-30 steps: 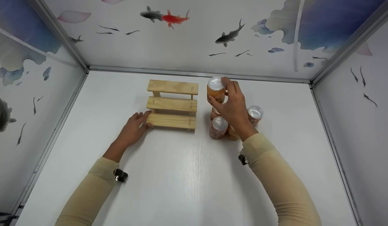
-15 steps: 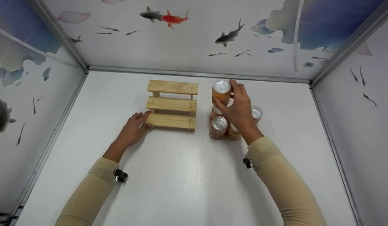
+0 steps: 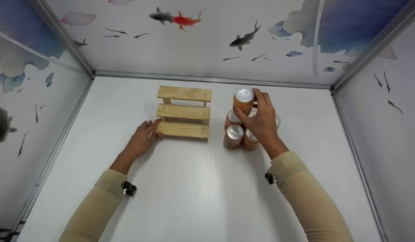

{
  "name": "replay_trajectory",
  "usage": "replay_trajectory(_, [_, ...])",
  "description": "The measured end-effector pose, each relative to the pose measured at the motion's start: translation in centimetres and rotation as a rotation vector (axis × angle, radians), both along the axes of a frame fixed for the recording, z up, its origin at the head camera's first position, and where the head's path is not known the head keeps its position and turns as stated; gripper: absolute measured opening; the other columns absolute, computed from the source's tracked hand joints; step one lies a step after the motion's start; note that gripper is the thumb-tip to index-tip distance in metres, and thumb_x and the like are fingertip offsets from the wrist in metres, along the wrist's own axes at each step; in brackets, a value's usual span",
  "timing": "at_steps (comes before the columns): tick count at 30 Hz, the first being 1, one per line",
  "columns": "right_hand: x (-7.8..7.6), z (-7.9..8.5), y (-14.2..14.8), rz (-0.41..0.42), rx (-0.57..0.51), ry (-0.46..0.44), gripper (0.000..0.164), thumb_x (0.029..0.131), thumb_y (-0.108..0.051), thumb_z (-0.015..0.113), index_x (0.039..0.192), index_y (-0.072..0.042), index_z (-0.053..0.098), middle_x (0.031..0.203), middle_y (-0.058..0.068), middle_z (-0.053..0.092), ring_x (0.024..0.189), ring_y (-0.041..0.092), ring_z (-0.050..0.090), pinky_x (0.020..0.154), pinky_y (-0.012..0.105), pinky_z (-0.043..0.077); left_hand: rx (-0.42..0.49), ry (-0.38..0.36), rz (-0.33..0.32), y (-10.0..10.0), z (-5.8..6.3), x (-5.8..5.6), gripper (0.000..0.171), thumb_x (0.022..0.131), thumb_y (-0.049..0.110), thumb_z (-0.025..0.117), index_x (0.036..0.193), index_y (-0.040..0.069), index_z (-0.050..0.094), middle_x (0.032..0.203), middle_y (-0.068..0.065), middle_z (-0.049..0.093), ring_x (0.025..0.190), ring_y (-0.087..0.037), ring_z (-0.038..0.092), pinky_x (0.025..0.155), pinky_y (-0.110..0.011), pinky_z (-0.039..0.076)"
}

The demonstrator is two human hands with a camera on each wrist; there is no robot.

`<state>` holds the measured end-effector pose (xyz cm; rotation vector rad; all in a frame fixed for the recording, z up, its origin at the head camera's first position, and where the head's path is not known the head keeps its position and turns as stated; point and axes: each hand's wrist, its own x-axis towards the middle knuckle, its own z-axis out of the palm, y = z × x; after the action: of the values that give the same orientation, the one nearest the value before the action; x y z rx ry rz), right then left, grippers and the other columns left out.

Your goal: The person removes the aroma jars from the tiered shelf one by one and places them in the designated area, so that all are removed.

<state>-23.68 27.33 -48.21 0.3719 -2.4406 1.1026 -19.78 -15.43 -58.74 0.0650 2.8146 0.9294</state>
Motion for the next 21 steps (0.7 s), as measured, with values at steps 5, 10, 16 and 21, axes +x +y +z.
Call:
replay_trajectory(5, [0.2,-0.1,0.6,-0.017,-0.012,0.025,0.077,0.087,-0.012,0.096,0.153,-0.001,0.058,0.134,0.019,0.065,0.124,0.033,0.071,0.093,0.004,0.052,-0.005,-0.011,0.003,0.0,0.0,0.0,0.066,0.114,0.049,0.055,0.174,0.028,0.037,0.176,-0.030,0.034,0.169,-0.049,0.023,0.131,-0.064,0.036])
replay_trajectory(10, [0.6,-0.1,1.1,-0.034,-0.002,0.042,0.075,0.088,-0.012,0.095,0.152,0.001,0.058,0.135,0.021,0.065,0.124,0.033,0.072,0.094,0.004,0.051,0.001,0.004,-0.004,-0.1,-0.1,0.0,0.065,0.115,0.047,0.056,0.174,0.026,0.038,0.175,-0.032,0.035,0.168,-0.052,0.024,0.131,-0.065,0.035])
replay_trajectory(16, [0.9,-0.2,1.8,-0.059,0.007,0.048,0.073,0.088,-0.015,0.095,0.151,0.000,0.059,0.133,0.021,0.066,0.122,0.034,0.072,0.092,0.001,0.049,-0.013,0.039,-0.022,-0.1,-0.1,0.0,0.065,0.114,0.048,0.055,0.173,0.023,0.040,0.172,-0.034,0.039,0.166,-0.053,0.029,0.129,-0.065,0.039])
replay_trajectory(21, [1.2,-0.5,2.4,-0.069,0.011,0.055,0.074,0.087,-0.012,0.096,0.150,0.002,0.059,0.132,0.023,0.066,0.120,0.035,0.072,0.092,0.001,0.049,-0.040,0.060,-0.036,0.0,-0.2,0.0,0.066,0.113,0.051,0.054,0.171,0.022,0.042,0.169,-0.036,0.042,0.163,-0.052,0.036,0.126,-0.064,0.043])
